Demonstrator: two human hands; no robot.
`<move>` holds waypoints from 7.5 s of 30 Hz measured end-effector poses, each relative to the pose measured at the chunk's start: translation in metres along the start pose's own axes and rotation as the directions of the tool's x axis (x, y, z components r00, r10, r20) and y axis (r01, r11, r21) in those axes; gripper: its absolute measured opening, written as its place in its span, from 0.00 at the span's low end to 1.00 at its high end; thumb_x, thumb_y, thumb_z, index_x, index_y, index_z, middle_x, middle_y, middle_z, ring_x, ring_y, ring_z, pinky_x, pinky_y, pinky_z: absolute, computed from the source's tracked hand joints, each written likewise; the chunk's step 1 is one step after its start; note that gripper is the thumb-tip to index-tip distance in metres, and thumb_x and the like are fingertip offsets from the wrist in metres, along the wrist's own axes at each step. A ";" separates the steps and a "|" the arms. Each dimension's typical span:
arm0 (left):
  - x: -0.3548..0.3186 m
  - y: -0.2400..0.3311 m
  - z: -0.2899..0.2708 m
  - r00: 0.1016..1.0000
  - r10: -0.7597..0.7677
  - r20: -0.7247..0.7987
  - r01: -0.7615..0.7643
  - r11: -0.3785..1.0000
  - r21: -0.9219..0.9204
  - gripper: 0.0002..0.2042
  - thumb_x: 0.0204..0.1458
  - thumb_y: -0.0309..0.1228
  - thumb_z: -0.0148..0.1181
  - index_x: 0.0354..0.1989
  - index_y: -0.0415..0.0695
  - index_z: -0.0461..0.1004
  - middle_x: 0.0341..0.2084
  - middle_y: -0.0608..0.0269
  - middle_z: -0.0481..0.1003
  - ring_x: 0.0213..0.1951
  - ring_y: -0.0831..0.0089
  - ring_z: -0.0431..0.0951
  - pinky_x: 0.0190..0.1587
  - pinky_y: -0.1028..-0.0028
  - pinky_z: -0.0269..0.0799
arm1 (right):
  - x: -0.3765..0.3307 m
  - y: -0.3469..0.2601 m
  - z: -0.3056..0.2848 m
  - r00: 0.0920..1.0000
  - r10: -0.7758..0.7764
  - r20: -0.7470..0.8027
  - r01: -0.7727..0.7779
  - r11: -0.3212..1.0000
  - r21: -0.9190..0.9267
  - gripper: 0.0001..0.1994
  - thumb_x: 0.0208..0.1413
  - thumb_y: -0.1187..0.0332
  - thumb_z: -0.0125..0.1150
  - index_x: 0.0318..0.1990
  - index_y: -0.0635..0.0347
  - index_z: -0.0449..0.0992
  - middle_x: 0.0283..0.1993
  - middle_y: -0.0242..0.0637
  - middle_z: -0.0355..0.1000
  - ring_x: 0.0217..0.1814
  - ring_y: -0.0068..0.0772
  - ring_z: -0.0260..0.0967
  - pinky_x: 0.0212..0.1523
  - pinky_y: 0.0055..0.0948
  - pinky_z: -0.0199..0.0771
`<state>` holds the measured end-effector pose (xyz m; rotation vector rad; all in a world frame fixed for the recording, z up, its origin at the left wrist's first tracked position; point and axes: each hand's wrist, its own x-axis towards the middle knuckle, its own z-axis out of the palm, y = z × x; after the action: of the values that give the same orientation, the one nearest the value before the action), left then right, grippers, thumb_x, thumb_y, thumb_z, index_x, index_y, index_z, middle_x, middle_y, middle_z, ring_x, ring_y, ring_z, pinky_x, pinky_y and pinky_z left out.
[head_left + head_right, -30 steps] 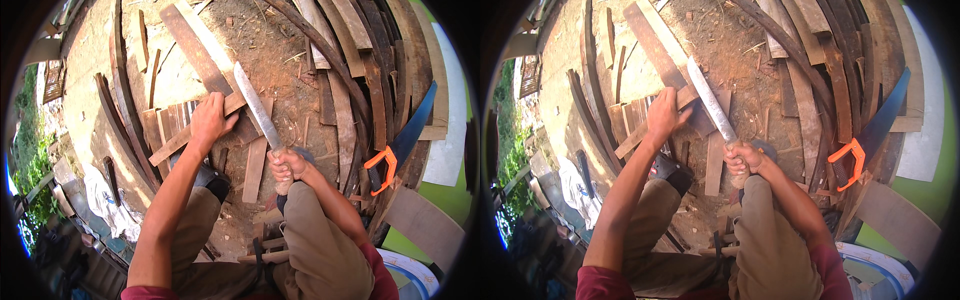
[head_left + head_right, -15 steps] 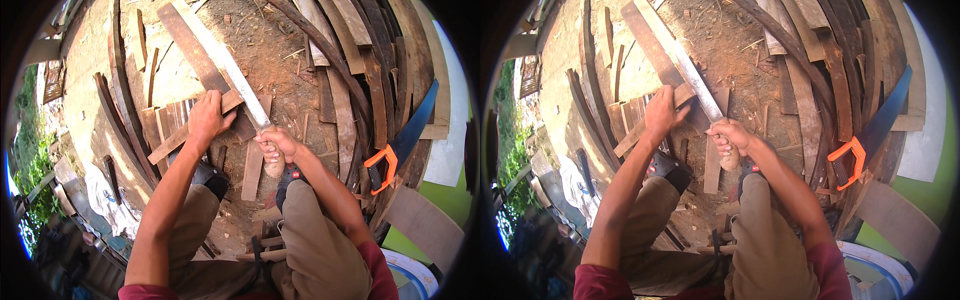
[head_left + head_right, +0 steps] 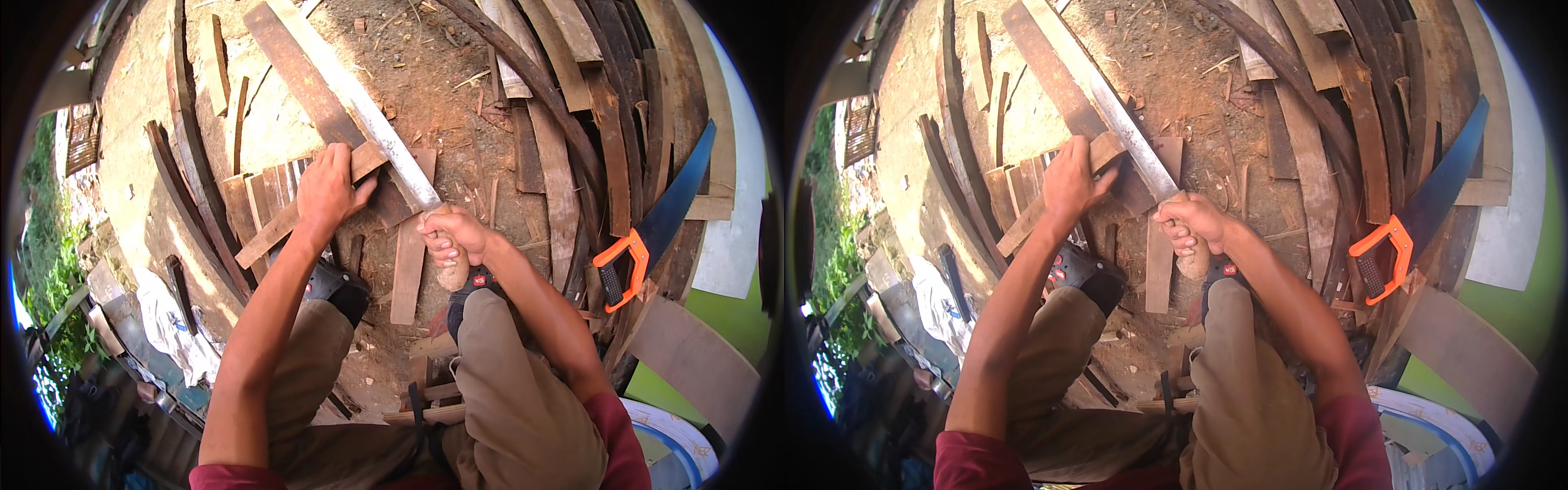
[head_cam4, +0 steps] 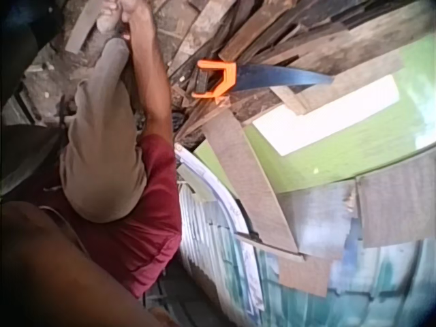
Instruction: The person sits on the ground and sharpens a long metal blade using a sharpening stone, then uses a hammer to tap the blade. The person handles wood pieces and metal bars while working in an outdoor area.
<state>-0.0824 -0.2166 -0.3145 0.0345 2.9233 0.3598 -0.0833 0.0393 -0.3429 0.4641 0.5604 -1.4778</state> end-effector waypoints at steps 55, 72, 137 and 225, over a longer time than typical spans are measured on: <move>0.000 -0.005 0.002 1.000 0.000 -0.018 -0.001 1.000 -0.030 0.28 0.42 0.43 0.75 0.46 0.41 0.70 0.38 0.52 0.75 0.42 0.53 0.79 0.43 0.60 0.77 | -0.019 0.008 0.033 0.800 -0.519 -0.302 0.322 0.795 -0.514 0.22 0.73 0.48 0.46 0.44 0.63 0.69 0.21 0.33 0.67 0.16 0.26 0.67 0.18 0.28 0.70; 0.000 -0.004 0.001 1.000 -0.009 0.009 0.009 0.999 -0.032 0.28 0.42 0.43 0.76 0.44 0.40 0.68 0.39 0.51 0.73 0.44 0.52 0.78 0.45 0.60 0.75 | 0.013 0.015 0.050 0.377 -0.915 0.141 0.163 -0.084 -0.983 0.33 0.64 0.71 0.55 0.76 0.52 0.52 0.51 0.60 0.71 0.46 0.66 0.74 0.47 0.56 0.75; 0.000 0.002 -0.002 0.999 -0.038 0.031 0.037 0.999 0.001 0.26 0.42 0.42 0.75 0.41 0.39 0.68 0.38 0.52 0.73 0.44 0.53 0.77 0.45 0.61 0.74 | 0.001 0.066 0.011 0.356 -0.925 0.135 0.305 -0.021 -0.952 0.40 0.57 0.77 0.57 0.77 0.47 0.51 0.39 0.52 0.68 0.35 0.56 0.72 0.38 0.48 0.73; 0.002 -0.002 0.004 0.999 -0.012 -0.037 0.013 1.000 0.024 0.27 0.42 0.44 0.75 0.40 0.39 0.67 0.36 0.50 0.74 0.40 0.49 0.78 0.42 0.58 0.75 | -0.004 0.045 0.019 0.547 -0.837 -0.025 0.210 0.167 -0.963 0.34 0.57 0.79 0.57 0.73 0.62 0.57 0.60 0.62 0.70 0.59 0.60 0.74 0.56 0.42 0.75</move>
<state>-0.0839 -0.2170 -0.3193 0.0130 2.9631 0.3271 -0.0369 0.0334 -0.3279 -0.2978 2.1617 -1.4106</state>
